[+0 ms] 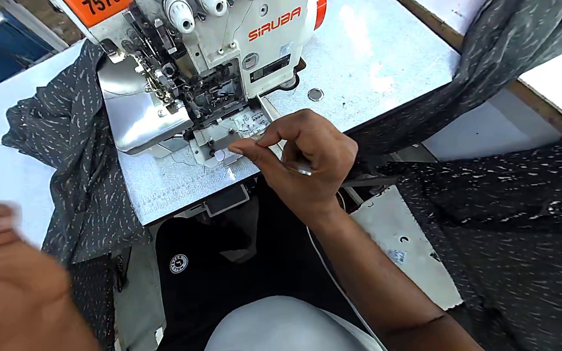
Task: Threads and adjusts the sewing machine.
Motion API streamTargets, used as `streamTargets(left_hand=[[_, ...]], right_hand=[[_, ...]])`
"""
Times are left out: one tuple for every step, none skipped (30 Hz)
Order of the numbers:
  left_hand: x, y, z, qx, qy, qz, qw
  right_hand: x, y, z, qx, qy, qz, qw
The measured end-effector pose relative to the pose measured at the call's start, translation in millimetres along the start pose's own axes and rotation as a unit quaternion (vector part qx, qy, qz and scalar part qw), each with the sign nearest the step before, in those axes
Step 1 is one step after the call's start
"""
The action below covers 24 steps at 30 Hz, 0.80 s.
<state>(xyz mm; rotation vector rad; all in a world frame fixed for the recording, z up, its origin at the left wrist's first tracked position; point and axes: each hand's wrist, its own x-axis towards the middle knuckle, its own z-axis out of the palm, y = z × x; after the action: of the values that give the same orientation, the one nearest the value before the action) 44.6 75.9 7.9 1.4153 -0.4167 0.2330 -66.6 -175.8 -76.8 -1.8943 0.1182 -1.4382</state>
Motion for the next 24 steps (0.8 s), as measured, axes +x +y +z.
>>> streamTargets(left_hand=[[0.7, -5.6, -1.7, 0.086, -0.140, 0.023, 0.986], [-0.6, -5.9, 12.2, 0.173, -0.243, 0.062, 0.952], [-5.5, -2.2, 36.7, 0.243, -0.305, 0.103, 0.915], [-11.0, 0.1, 59.1, 0.285, -0.342, 0.140, 0.884], [-15.1, 0.4, 76.1, 0.309, -0.367, 0.167, 0.862], [-17.5, 0.3, 87.0, 0.323, -0.382, 0.181, 0.847], [-17.9, -0.4, 93.3, 0.332, -0.393, 0.185, 0.837], [-16.9, -1.7, 96.6, 0.340, -0.402, 0.181, 0.831], [-15.1, -3.8, 98.3, 0.342, -0.410, 0.171, 0.828], [-13.0, -6.8, 99.3, 0.338, -0.415, 0.161, 0.829], [-10.8, -10.2, 99.7, 0.333, -0.417, 0.154, 0.831], [-8.5, -12.8, 99.9, 0.327, -0.419, 0.146, 0.834], [-6.2, -14.8, 99.7, 0.318, -0.420, 0.138, 0.839], [-3.6, -16.6, 99.0, 0.306, -0.421, 0.130, 0.844], [-0.6, -17.9, 98.2, 0.291, -0.420, 0.124, 0.851], [2.6, -19.0, 97.6, 0.275, -0.418, 0.120, 0.858], [5.5, -19.9, 97.5, 0.265, -0.415, 0.117, 0.862], [8.1, -20.7, 97.7, 0.261, -0.412, 0.117, 0.865], [10.5, -21.7, 98.5, 0.263, -0.408, 0.120, 0.866], [12.7, -23.1, 99.5, 0.270, -0.403, 0.125, 0.866], [14.5, -25.2, 100.8, 0.278, -0.396, 0.133, 0.865], [16.5, -27.8, 102.1, 0.280, -0.389, 0.137, 0.867], [18.9, -30.7, 102.8, 0.281, -0.384, 0.138, 0.868], [21.8, -33.7, 103.2, 0.283, -0.380, 0.134, 0.870]], right_hand=[[-0.1, -1.7, 2.6, 0.004, -0.007, -0.006, 1.000], [-0.1, -3.6, 5.1, 0.007, -0.014, -0.012, 1.000], [-0.1, -5.4, 7.0, 0.007, -0.020, -0.016, 1.000], [-0.6, -6.6, 8.2, 0.003, -0.023, -0.020, 1.000], [-1.6, -7.3, 8.6, -0.001, -0.025, -0.022, 0.999], [-2.7, -6.7, 8.4, -0.005, -0.026, -0.027, 0.999], [-3.7, -5.1, 7.7, -0.009, -0.028, -0.033, 0.999], [-4.5, -3.1, 7.0, -0.013, -0.030, -0.039, 0.999], [-5.2, -1.5, 6.6, -0.017, -0.032, -0.042, 0.998], [-5.5, 0.5, 7.0, -0.023, -0.033, -0.046, 0.998], [-5.6, 2.7, 8.0, -0.028, -0.035, -0.051, 0.998], [-5.4, 5.0, 9.2, -0.034, -0.039, -0.056, 0.997], [-4.9, 7.0, 10.5, -0.038, -0.042, -0.061, 0.997], [-4.1, 8.5, 12.2, -0.039, -0.044, -0.066, 0.996], [-2.9, 9.6, 14.3, -0.039, -0.046, -0.070, 0.996], [-1.4, 10.1, 16.2, -0.043, -0.050, -0.074, 0.995], [0.2, 10.3, 17.9, -0.047, -0.053, -0.076, 0.995], [1.9, 10.3, 19.2, -0.052, -0.055, -0.077, 0.994], [3.9, 10.7, 20.7, -0.054, -0.054, -0.077, 0.994], [6.2, 11.1, 21.9, -0.056, -0.052, -0.078, 0.994], [8.7, 11.5, 23.1, -0.059, -0.048, -0.078, 0.994], [11.1, 12.0, 24.3, -0.063, -0.044, -0.077, 0.994], [13.4, 12.7, 25.5, -0.066, -0.042, -0.077, 0.994], [15.6, 13.5, 26.7, -0.070, -0.043, -0.077, 0.994]])
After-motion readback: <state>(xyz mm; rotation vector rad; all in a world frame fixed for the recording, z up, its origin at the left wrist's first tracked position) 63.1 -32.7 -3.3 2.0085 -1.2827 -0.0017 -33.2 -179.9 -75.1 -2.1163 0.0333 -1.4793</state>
